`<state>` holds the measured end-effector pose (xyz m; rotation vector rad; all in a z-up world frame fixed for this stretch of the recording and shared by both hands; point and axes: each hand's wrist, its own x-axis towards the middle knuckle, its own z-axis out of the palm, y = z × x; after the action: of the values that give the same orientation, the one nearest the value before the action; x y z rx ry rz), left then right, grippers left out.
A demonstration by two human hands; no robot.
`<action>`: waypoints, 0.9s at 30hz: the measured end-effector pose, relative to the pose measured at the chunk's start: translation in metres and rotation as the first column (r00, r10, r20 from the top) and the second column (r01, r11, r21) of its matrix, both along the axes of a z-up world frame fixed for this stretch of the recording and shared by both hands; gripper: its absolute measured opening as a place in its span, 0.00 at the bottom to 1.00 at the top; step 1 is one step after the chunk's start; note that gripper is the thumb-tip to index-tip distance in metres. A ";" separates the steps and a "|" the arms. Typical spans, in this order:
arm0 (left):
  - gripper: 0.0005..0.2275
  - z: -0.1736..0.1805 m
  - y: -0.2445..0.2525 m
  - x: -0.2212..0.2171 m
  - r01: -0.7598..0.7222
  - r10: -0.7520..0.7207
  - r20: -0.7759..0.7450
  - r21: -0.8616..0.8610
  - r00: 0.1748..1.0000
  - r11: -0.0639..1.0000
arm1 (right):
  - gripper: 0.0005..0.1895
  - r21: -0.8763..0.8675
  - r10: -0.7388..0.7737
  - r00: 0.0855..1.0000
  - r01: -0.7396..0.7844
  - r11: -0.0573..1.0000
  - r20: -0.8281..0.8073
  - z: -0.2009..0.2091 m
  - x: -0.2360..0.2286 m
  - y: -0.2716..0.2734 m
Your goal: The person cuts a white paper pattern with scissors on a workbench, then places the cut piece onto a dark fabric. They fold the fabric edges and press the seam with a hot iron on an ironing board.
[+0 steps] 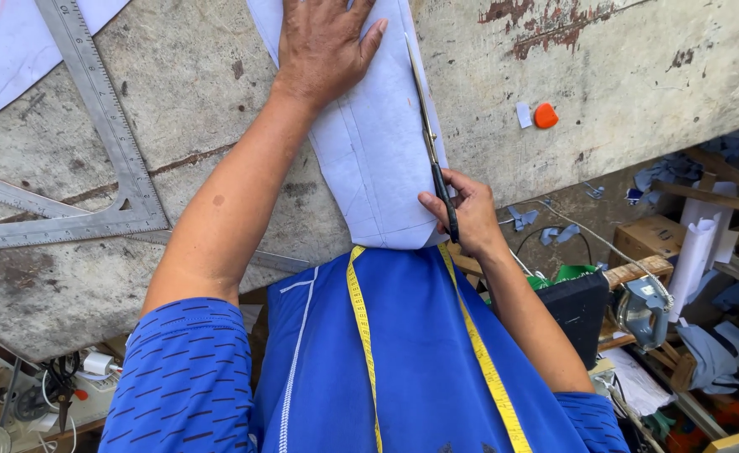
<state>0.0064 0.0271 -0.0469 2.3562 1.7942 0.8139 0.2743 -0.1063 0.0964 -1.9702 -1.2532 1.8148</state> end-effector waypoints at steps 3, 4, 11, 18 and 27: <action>0.20 0.001 0.000 -0.001 0.008 -0.008 0.003 -0.054 1.000 0.998 | 0.23 0.028 0.030 0.998 -0.031 0.999 0.050 -0.001 -0.007 0.004; 0.21 0.003 0.000 -0.001 0.013 -0.014 -0.008 -0.074 1.000 0.997 | 0.23 0.028 0.020 0.999 -0.021 0.999 0.039 0.000 -0.008 0.003; 0.23 0.014 0.002 -0.002 0.069 -0.061 0.044 -0.197 0.997 0.978 | 0.22 0.138 0.062 0.997 -0.054 0.989 -0.050 -0.018 -0.001 0.011; 0.26 0.032 0.005 -0.004 0.070 -0.071 0.009 -0.274 0.997 0.959 | 0.18 0.133 0.052 0.999 -0.053 0.990 0.012 -0.009 -0.018 0.022; 0.28 0.043 0.008 -0.007 0.106 -0.087 0.069 -0.353 0.994 0.929 | 0.23 0.140 0.074 0.997 -0.077 0.987 0.024 -0.006 -0.030 0.047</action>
<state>-0.0005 0.0350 -0.0044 2.1454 1.6266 0.4818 0.2443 -0.0593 0.0901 -1.8925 -1.4379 1.6929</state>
